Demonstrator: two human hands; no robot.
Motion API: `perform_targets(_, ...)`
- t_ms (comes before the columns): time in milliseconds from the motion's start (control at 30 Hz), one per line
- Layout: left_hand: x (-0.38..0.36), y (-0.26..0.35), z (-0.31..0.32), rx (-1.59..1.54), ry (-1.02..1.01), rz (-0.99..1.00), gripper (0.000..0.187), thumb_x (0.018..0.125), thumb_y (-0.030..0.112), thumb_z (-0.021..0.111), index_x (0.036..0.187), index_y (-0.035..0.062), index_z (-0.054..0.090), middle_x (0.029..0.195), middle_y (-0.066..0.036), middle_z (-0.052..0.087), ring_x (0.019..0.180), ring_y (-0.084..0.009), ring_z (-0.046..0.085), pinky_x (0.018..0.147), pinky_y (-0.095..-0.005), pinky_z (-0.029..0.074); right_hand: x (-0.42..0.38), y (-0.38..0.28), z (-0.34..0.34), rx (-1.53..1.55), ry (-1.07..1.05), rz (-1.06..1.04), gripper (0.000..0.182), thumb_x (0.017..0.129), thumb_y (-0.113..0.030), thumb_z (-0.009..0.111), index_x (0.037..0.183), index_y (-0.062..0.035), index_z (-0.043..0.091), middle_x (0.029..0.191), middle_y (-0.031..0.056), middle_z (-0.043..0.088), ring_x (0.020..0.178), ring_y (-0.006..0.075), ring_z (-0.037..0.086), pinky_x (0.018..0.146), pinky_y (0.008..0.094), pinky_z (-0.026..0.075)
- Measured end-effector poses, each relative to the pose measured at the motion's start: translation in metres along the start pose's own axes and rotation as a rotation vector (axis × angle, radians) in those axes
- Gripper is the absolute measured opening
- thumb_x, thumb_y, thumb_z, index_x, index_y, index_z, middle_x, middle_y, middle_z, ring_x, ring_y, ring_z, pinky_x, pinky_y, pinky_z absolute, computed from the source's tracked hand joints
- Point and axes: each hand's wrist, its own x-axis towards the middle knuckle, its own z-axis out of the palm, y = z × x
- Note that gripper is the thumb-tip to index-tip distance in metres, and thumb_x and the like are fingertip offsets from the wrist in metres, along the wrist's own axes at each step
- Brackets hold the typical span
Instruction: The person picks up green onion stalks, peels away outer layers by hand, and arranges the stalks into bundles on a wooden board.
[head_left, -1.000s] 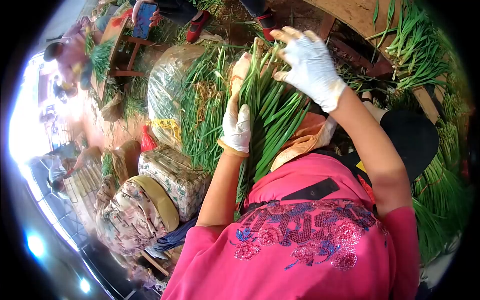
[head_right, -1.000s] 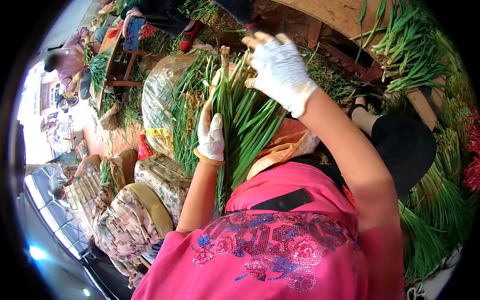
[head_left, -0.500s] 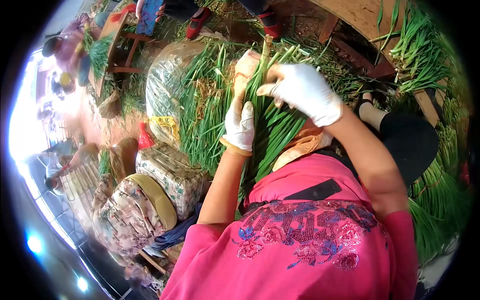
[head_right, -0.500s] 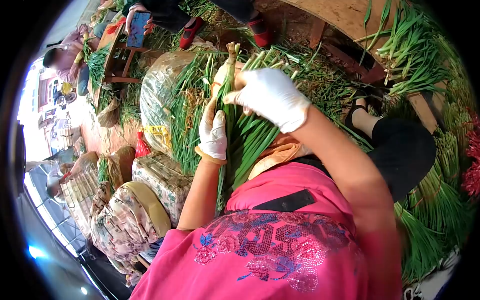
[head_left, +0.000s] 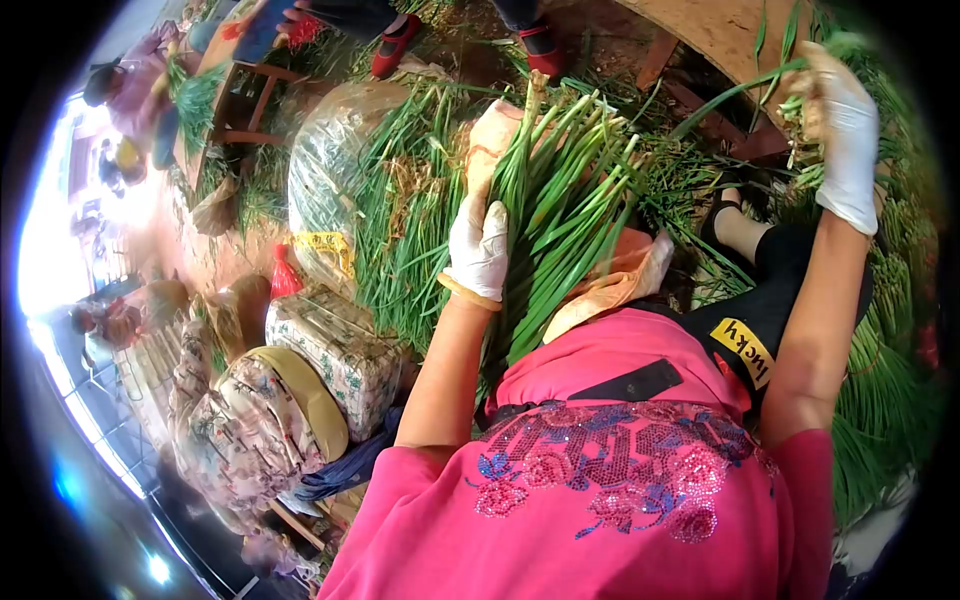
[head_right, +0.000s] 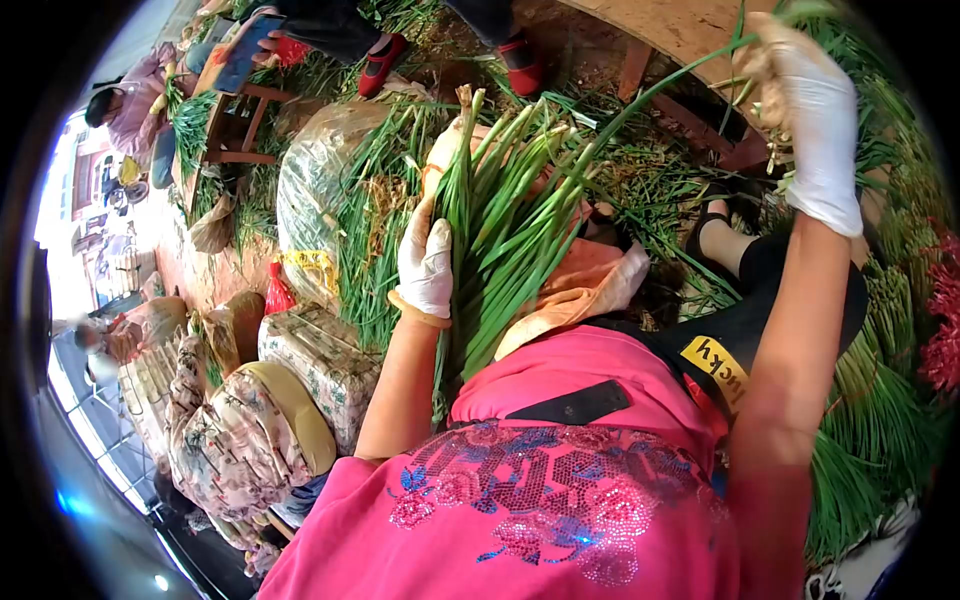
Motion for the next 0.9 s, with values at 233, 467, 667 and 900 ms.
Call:
perform_targets(233, -0.001, 0.026, 0.003, 0.287, -0.154, 0.143, 0.057, 0.084, 0.016, 0.06, 0.134, -0.0018, 0.041, 0.13, -0.021, 0.049, 0.12, -0.0329, 0.048, 0.102, -0.0368, 0.035, -0.042, 0.059, 0.053, -0.89, -0.491, -0.201, 0.055, 0.073, -0.053, 0.067, 0.106, -0.0095, 0.065, 0.085, 0.0152, 0.068, 0.08, 0.0291, 0.066, 0.073, 0.0364, 0.051)
perform_targets(467, 0.013, 0.061, 0.03, 0.675, -0.235, 0.257, 0.083, 0.066, 0.015, 0.074, 0.138, 0.0012, 0.035, 0.132, -0.023, 0.045, 0.12, -0.0398, 0.044, 0.102, -0.0419, 0.036, -0.041, 0.102, 0.074, -0.18, -0.495, -0.009, 0.021, 0.085, -0.022, 0.062, 0.092, -0.0017, 0.065, 0.076, 0.0107, 0.067, 0.059, 0.0172, 0.063, 0.056, 0.0289, 0.048)
perform_targets(667, 0.021, 0.026, 0.014, 0.157, -0.147, 0.045, 0.069, 0.074, -0.001, 0.065, 0.138, 0.0014, 0.038, 0.129, -0.015, 0.053, 0.119, -0.0212, 0.05, 0.101, -0.0301, 0.037, -0.011, 0.079, -0.011, -0.571, -0.35, 0.2, 0.019, 0.087, -0.024, 0.063, 0.089, -0.0047, 0.066, 0.075, 0.007, 0.067, 0.055, 0.0119, 0.06, 0.052, 0.0244, 0.044)
perform_targets(900, 0.016, 0.032, 0.015, -0.291, -0.152, -0.139, 0.062, 0.074, -0.002, 0.065, 0.133, -0.0018, 0.044, 0.123, -0.013, 0.055, 0.111, -0.0168, 0.053, 0.098, -0.0289, 0.04, -0.068, 0.175, 0.009, -0.414, -0.389, 0.046, 0.043, 0.08, -0.039, 0.068, 0.105, -0.0042, 0.063, 0.099, 0.0138, 0.067, 0.092, 0.0286, 0.065, 0.079, 0.0334, 0.05)
